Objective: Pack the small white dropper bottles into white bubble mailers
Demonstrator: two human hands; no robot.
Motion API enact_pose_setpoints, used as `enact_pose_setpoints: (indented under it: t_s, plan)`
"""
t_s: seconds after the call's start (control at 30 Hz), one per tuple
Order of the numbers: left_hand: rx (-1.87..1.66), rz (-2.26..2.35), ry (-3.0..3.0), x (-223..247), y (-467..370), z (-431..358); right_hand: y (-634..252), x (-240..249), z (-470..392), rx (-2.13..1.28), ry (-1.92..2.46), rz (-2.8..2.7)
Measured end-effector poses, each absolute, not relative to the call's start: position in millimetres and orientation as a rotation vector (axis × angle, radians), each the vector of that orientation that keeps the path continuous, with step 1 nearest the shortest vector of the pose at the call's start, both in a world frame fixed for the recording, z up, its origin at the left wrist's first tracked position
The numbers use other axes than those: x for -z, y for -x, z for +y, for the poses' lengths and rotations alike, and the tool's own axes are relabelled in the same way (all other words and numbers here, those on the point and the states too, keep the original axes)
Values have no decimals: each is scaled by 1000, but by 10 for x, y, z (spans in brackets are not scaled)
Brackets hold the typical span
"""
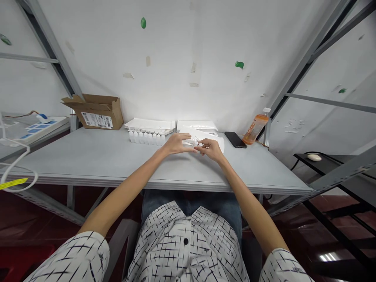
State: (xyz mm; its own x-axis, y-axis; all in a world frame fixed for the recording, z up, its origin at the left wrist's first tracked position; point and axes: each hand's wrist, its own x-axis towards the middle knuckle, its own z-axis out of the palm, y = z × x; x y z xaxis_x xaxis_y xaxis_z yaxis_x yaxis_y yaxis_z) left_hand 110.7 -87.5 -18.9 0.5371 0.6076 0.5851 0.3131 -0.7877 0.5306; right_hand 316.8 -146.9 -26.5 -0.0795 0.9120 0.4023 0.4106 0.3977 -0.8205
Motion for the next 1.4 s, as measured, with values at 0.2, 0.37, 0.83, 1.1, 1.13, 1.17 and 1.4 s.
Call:
enact_pose_setpoints:
  t_s: [0.2, 0.37, 0.83, 1.1, 1.13, 1.17, 1.4]
  plan:
    - [-1472, 737, -2508, 64, -865, -885, -3128, 319, -1420, -634, 1227, -1703]
    - [-1849, 710, -2582, 22, -520, -767, -2974, 335, -1339, -724, 1217, -1678]
    - [-2238, 1377, -2296, 106, 349, -438, -2309, 275, -862, -795, 1301, -1797]
    - [-2259, 1325, -2259, 100, 316, -458, -2188, 255, -778, -617, 1311, -1920]
    - [-2258, 1327, -2252, 99, 320, -457, -2184, 256, -764, -605, 1310, -1930]
    - [-2257, 1333, -2246, 98, 324, -455, -2180, 257, -751, -596, 1308, -1933]
    - [-2237, 1391, -2220, 94, 316, -453, -2204, 222, -729, -661, 1288, -1890]
